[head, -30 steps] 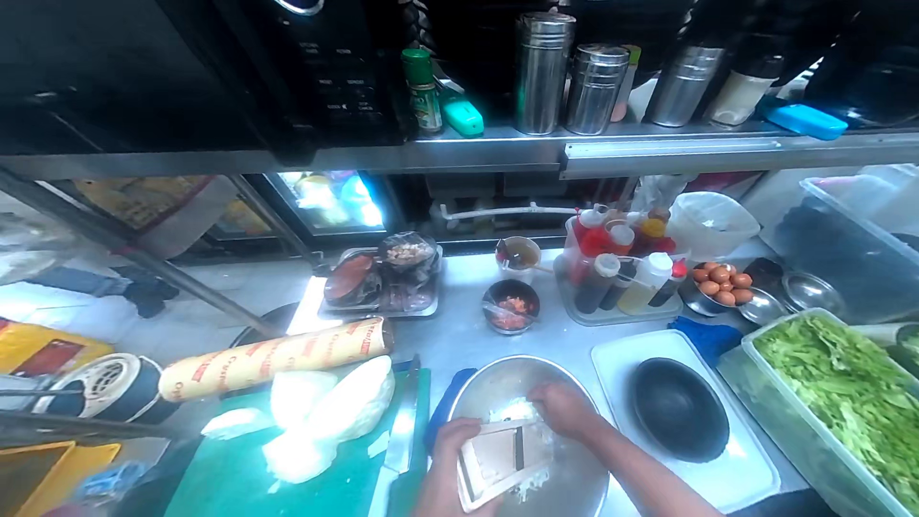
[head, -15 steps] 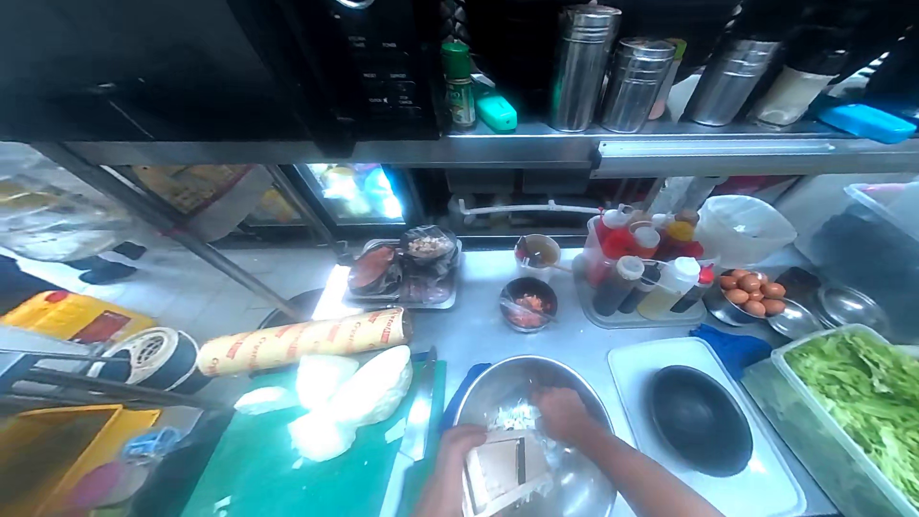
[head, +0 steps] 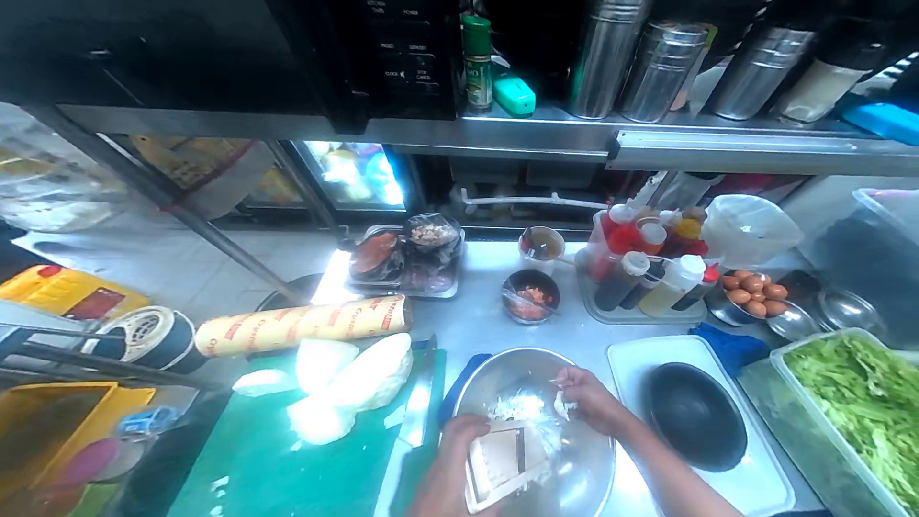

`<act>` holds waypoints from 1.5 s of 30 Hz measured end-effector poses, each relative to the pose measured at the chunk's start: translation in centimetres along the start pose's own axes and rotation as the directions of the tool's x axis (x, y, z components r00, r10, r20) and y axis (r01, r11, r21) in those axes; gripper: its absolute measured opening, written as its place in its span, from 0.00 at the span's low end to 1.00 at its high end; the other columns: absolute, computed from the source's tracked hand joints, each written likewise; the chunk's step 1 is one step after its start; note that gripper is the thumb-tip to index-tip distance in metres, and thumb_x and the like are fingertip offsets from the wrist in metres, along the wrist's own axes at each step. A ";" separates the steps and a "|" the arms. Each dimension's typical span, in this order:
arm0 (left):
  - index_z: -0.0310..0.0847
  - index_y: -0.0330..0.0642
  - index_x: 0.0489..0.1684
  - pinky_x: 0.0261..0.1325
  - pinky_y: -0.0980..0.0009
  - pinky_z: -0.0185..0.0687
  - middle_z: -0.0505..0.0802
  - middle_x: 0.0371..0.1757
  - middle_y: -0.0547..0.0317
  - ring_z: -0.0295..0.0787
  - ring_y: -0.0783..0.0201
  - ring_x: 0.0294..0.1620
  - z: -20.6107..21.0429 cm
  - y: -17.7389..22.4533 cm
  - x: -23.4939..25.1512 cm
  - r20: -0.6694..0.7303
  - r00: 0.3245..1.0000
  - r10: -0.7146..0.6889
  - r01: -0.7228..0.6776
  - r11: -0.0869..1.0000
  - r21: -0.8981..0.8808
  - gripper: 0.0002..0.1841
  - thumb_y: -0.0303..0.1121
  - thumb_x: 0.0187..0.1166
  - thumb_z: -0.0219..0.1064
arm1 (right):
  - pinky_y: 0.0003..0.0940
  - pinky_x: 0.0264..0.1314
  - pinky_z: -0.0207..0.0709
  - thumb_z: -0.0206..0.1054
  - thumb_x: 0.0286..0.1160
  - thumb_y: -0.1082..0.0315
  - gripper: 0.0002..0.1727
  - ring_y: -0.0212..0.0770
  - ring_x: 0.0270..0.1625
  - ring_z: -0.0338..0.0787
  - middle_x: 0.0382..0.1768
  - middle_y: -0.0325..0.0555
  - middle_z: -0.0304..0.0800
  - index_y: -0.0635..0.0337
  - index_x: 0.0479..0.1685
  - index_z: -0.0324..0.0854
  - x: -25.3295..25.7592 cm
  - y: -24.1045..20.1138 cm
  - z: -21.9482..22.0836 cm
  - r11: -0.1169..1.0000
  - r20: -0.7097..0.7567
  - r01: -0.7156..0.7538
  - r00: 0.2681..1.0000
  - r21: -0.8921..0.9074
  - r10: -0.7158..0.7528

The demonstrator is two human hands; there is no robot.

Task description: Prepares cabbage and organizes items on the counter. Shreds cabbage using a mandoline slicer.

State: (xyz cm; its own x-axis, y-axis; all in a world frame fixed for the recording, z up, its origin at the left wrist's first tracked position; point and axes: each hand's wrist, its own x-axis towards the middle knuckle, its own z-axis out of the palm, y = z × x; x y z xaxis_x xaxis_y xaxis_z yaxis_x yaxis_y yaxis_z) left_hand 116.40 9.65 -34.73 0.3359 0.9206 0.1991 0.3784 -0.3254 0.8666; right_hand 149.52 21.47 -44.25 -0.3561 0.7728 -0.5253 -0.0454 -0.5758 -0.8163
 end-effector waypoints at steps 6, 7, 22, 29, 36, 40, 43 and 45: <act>0.68 0.42 0.74 0.77 0.55 0.82 0.79 0.76 0.47 0.75 0.55 0.80 0.0 0.3 0.2 -0.002 1.000 0.004 -0.004 1.000 0.006 0.46 0.42 0.51 0.90 | 0.53 0.48 0.88 0.83 0.56 0.46 0.28 0.47 0.42 0.92 0.42 0.47 0.92 0.50 0.54 0.87 0.6 0.9 1.6 0.539 -0.055 -0.031 0.998 -0.842 -0.029; 0.68 0.42 0.74 0.77 0.55 0.82 0.79 0.76 0.47 0.75 0.55 0.80 0.0 0.4 0.1 -0.002 1.000 0.005 -0.005 1.000 0.007 0.46 0.42 0.51 0.90 | 0.62 0.57 0.85 0.83 0.53 0.44 0.35 0.54 0.51 0.92 0.48 0.51 0.93 0.49 0.63 0.84 0.3 0.9 2.5 0.340 -0.060 -0.055 0.998 -0.939 -0.006; 0.68 0.44 0.76 0.78 0.58 0.81 0.78 0.78 0.50 0.74 0.58 0.81 0.1 0.3 0.3 -0.004 1.000 -0.011 0.011 1.000 0.014 0.47 0.44 0.52 0.90 | 0.61 0.55 0.85 0.75 0.64 0.47 0.22 0.52 0.51 0.92 0.47 0.51 0.93 0.53 0.49 0.88 -0.1 2.4 2.5 0.368 -0.017 -0.042 0.997 -0.929 0.071; 0.69 0.52 0.77 0.80 0.60 0.79 0.78 0.78 0.58 0.72 0.62 0.81 1.4 -0.3 2.6 -0.091 0.994 -0.055 0.054 0.998 -0.008 0.49 0.47 0.49 0.91 | 0.33 0.29 0.80 0.66 0.72 0.62 0.10 0.39 0.34 0.87 0.41 0.46 0.89 0.52 0.50 0.82 -4.9 0.8 0.2 0.938 0.071 -0.022 0.997 0.345 -0.003; 0.68 0.57 0.79 0.78 0.63 0.80 0.76 0.79 0.60 0.71 0.65 0.81 0.5 0.4 5.0 0.047 0.996 -0.078 0.073 0.992 0.103 0.51 0.48 0.47 0.90 | 0.41 0.29 0.84 0.79 0.67 0.63 0.15 0.44 0.31 0.89 0.35 0.49 0.88 0.57 0.44 0.77 -4.7 2.6 1.3 0.996 -0.180 -0.021 0.983 0.086 0.037; 0.68 0.58 0.79 0.77 0.66 0.80 0.75 0.79 0.61 0.71 0.67 0.81 0.1 1.0 5.8 0.100 0.989 -0.110 0.097 0.987 0.129 0.50 0.47 0.47 0.90 | 0.59 0.51 0.87 0.74 0.64 0.55 0.17 0.50 0.48 0.94 0.47 0.48 0.95 0.47 0.53 0.89 -2.7 3.2 3.2 0.465 -0.183 -0.139 0.982 -0.874 -0.049; 0.68 0.59 0.79 0.79 0.65 0.78 0.76 0.77 0.62 0.70 0.66 0.81 0.3 1.2 6.0 0.117 0.988 -0.101 0.080 0.982 0.171 0.50 0.49 0.46 0.89 | 0.68 0.53 0.85 0.67 0.70 0.60 0.14 0.62 0.57 0.91 0.53 0.57 0.91 0.53 0.52 0.87 -2.0 4.5 5.4 0.057 -0.178 -0.178 0.984 -0.982 -0.011; 0.68 0.58 0.79 0.80 0.65 0.77 0.76 0.77 0.62 0.70 0.66 0.81 0.4 1.3 6.0 0.119 0.988 -0.099 0.076 0.980 0.185 0.50 0.50 0.46 0.88 | 0.68 0.54 0.84 0.67 0.70 0.57 0.14 0.61 0.58 0.91 0.52 0.57 0.91 0.53 0.49 0.88 -1.5 4.9 5.2 0.058 -0.190 -0.190 0.982 -0.980 -0.003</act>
State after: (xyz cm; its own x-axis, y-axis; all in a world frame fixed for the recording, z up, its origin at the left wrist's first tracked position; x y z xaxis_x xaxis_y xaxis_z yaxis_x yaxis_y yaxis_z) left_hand 119.27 14.66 -32.57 0.3971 0.9161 0.0565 0.5561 -0.2890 0.7793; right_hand 144.98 16.12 -46.18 -0.1720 0.8114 -0.5586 0.9797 0.0816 -0.1831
